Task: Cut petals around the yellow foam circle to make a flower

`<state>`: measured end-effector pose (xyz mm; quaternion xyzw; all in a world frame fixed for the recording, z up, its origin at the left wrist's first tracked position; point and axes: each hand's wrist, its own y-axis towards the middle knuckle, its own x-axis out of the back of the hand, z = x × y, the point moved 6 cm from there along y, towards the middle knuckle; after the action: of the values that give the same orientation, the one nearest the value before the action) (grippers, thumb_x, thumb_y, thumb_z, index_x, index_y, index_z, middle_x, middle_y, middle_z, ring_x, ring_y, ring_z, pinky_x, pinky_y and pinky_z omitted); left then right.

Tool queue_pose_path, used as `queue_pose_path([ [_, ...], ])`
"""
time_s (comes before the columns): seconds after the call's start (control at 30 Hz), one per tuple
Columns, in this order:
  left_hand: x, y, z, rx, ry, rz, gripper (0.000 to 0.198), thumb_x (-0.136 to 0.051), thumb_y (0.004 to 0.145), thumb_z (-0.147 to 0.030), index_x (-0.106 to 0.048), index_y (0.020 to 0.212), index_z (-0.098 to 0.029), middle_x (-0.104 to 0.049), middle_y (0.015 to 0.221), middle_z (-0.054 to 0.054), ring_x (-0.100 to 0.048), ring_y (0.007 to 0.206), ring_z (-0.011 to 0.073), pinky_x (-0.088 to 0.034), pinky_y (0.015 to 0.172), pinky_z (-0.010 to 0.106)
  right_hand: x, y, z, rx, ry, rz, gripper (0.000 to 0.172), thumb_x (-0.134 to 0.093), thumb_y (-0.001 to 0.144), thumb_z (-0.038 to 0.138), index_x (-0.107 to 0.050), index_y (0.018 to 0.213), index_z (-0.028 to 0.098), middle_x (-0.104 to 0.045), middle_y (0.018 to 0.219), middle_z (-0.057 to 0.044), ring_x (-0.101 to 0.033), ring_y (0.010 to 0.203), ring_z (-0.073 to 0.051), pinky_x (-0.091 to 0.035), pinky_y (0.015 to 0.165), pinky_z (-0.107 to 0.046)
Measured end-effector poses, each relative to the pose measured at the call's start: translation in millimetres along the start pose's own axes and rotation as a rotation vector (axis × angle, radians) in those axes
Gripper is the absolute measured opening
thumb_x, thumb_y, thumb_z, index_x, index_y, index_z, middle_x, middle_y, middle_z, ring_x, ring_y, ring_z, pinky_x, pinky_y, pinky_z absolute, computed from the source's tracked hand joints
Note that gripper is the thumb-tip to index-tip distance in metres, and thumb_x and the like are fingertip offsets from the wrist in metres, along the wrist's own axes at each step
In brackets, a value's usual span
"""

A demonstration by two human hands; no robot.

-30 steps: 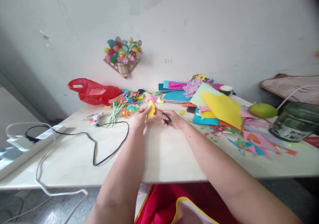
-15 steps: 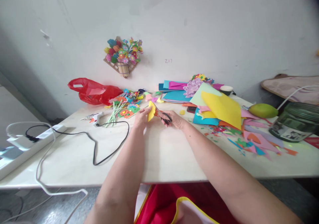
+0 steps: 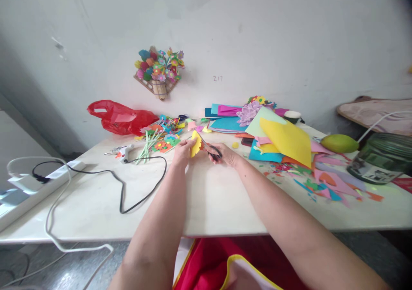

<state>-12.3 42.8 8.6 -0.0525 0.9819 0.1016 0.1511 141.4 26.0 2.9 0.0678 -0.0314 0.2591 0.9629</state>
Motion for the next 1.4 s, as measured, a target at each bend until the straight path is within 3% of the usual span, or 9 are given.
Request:
queue_pose_path([
  [0.2,-0.4,-1.3,-1.7,0.003,-0.003,-0.030,0.035,-0.081,0.046,-0.037,-0.054,0.053,-0.015,-0.055,0.053,-0.001,-0.047,0.048,0.0084,-0.033,0.048,0.023,-1.7,-1.9,3.6,0.004,0.010,-0.012,0.036,-0.056,0.082,0.044,-0.064,0.094,0.010,-0.056,0.055,0.000,-0.046,0.038,-0.006,-0.029,0.034,-0.018],
  [0.7,-4.3,-5.0,-3.9,-0.009,-0.039,-0.035,0.035,-0.081,0.048,-0.033,-0.051,0.051,-0.015,-0.050,0.048,-0.003,-0.044,0.045,0.0067,-0.031,0.045,0.022,-4.6,-3.2,5.3,-0.031,0.003,-0.037,0.038,-0.056,0.081,0.047,-0.063,0.093,0.011,-0.055,0.054,0.000,-0.046,0.039,-0.006,-0.024,0.033,-0.018],
  [1.17,-6.3,-6.2,-4.8,-0.009,-0.062,-0.033,0.036,-0.081,0.048,-0.035,-0.051,0.054,-0.016,-0.055,0.050,-0.002,-0.048,0.046,0.0086,-0.036,0.046,0.023,-5.6,-1.7,4.2,0.013,0.000,-0.025,0.043,-0.058,0.076,0.055,-0.060,0.085,0.013,-0.053,0.056,0.002,-0.044,0.039,-0.005,-0.024,0.034,-0.017],
  [1.4,-3.8,-3.8,-3.7,-0.012,-0.051,-0.047,0.034,-0.080,0.047,-0.035,-0.053,0.052,-0.016,-0.056,0.051,-0.001,-0.049,0.047,0.0091,-0.036,0.047,0.023,-5.7,-1.2,3.5,0.002,0.037,-0.030,0.037,-0.060,0.076,0.052,-0.058,0.079,0.014,-0.051,0.053,0.003,-0.042,0.038,-0.005,-0.027,0.036,-0.017],
])
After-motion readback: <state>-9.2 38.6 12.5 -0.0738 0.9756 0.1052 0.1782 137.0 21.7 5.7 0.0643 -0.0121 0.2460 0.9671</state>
